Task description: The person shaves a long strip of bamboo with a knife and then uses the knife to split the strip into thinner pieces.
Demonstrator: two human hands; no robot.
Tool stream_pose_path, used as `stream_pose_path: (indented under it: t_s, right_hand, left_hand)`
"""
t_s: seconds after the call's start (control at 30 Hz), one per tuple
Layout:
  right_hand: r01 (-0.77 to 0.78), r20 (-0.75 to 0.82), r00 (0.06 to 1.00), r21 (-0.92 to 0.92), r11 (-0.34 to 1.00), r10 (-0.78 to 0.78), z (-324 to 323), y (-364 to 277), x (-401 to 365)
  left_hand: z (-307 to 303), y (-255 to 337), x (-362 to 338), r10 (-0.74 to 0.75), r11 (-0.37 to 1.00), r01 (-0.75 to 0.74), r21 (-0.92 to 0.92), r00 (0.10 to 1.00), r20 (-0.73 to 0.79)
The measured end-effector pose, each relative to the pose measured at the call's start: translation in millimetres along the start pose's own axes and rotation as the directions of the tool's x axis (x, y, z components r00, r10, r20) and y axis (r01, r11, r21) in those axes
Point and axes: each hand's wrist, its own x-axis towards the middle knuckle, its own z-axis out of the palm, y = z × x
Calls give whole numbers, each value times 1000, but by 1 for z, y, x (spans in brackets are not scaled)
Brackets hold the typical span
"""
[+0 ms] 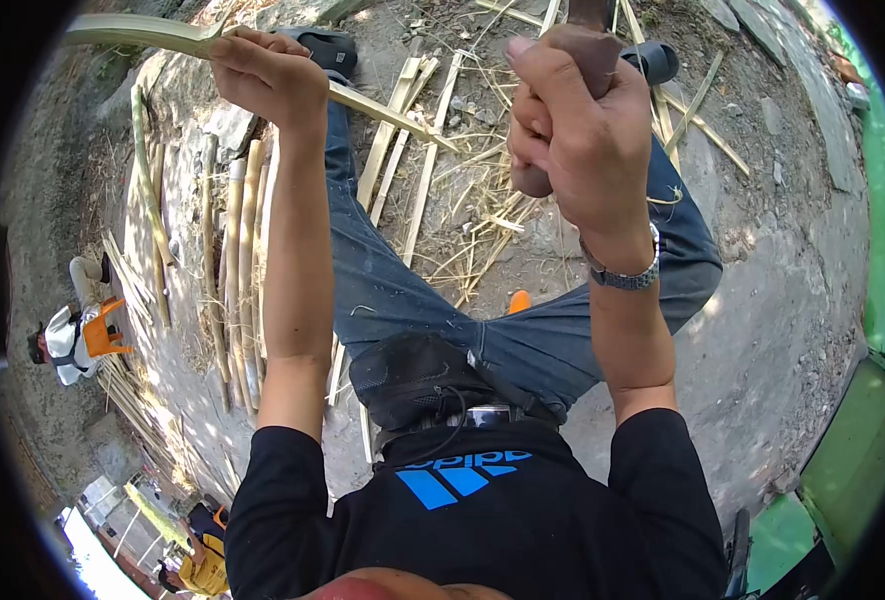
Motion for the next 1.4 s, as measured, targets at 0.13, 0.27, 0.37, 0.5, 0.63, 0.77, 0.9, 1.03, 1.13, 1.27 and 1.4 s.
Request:
stream_pose_path:
  t_s: [0.13, 0.27, 0.37, 0.5, 0.63, 0.77, 0.9, 1.03, 1.13, 1.27, 1.4]
  right_hand:
    - [328, 36, 942, 130, 936, -335, 33, 10, -4]
    - [14, -127, 984, -646, 763, -125, -9, 230, -35]
    - [-565, -226, 811, -543, 621, 540, -78, 339, -72]
    - [-886, 145, 463, 57, 460, 875, -81, 304, -72]
    - [-821, 738, 513, 571, -2, 438, -76, 220, -26]
    - [-422, 121, 907, 296, 857, 404, -18, 71, 4]
    - [302, 145, 933, 178, 936, -329, 2, 0, 23]
    - [314, -56, 949, 237, 919, -310, 11, 101, 6]
    - [-314, -66, 936, -602, 734, 346, -67, 315, -46]
    - [-858, -51, 513, -5, 513, 857, -80, 313, -58]
    - [-776, 358, 620, 416, 475, 698, -56, 215, -21]
  left_hand:
    - [7, 2, -1, -10, 1000, 10, 9, 1000, 15]
    - [19, 3, 0, 96, 986, -99, 136, 995, 29]
    - [18, -10, -5, 219, 962, -226, 155, 974, 59]
    - [-1, -16, -12, 72, 975, -87, 205, 994, 77]
    - [22, -23, 4, 125, 949, -133, 287, 991, 47]
    - [30, -14, 7, 119, 955, -130, 265, 991, 56]
    - [23, -22, 19, 195, 916, -205, 346, 979, 64]
    - [19, -37, 20, 119, 917, -113, 382, 993, 7]
    - [23, -29, 19, 155, 932, -146, 333, 988, 0]
    - [27, -20, 26, 78, 951, -105, 290, 992, 102]
    - [27, -28, 26, 253, 889, -254, 381, 966, 54]
